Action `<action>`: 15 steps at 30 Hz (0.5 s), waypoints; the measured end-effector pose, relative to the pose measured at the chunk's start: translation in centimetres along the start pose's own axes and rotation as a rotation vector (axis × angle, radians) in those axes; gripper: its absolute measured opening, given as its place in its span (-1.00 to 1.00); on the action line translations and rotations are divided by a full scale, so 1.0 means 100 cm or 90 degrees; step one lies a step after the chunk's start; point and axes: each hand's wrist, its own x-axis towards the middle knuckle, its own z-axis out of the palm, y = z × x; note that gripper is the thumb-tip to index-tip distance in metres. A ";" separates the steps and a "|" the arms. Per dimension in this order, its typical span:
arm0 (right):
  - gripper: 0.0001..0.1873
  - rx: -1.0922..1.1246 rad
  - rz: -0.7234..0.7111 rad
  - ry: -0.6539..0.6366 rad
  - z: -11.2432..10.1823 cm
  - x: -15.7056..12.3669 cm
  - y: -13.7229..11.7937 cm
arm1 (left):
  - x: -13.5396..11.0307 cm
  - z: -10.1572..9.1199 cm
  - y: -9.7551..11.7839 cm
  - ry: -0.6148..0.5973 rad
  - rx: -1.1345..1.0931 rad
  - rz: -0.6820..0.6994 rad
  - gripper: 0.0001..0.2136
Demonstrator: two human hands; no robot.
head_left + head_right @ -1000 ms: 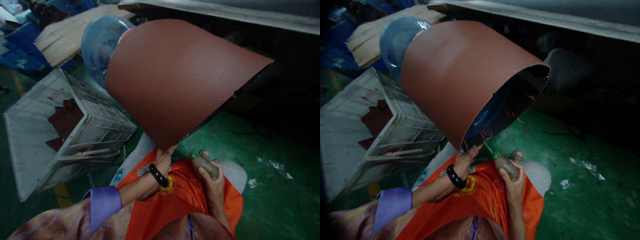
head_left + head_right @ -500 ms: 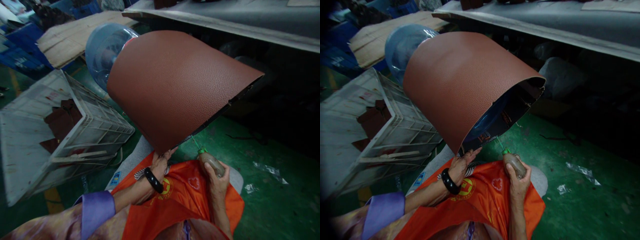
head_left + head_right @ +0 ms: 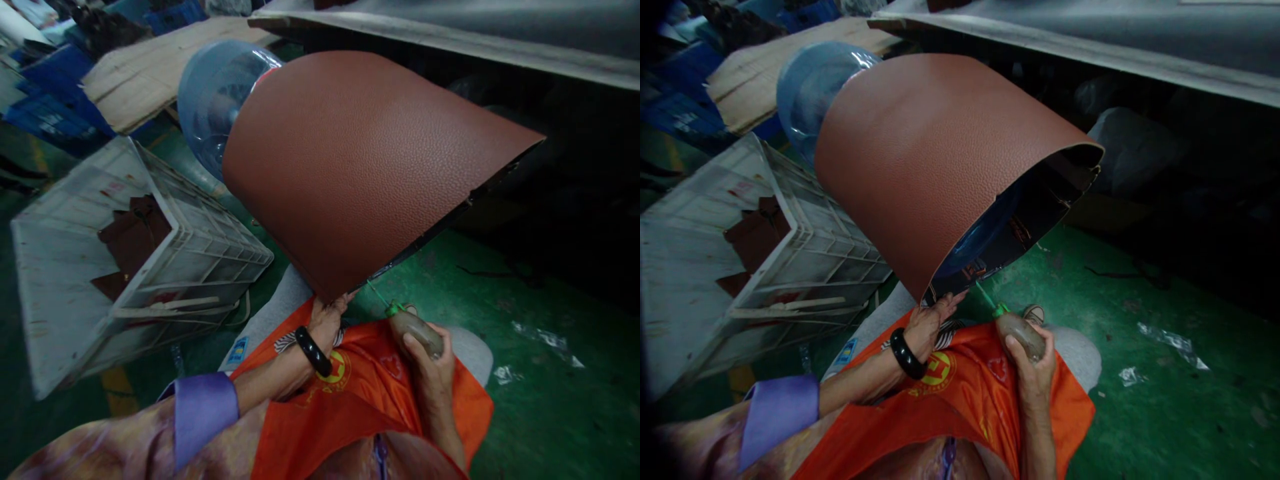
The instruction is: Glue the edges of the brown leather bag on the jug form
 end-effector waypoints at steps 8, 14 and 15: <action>-0.47 -0.001 0.020 -0.050 0.010 -0.015 -0.015 | 0.000 -0.002 0.001 0.013 -0.021 -0.013 -0.72; -0.46 -0.012 0.023 -0.023 0.009 -0.014 -0.016 | -0.004 -0.003 0.006 -0.029 -0.039 0.007 -0.71; -0.46 -0.016 0.025 -0.011 0.009 -0.013 -0.016 | -0.005 -0.002 0.007 -0.038 -0.044 0.014 -0.71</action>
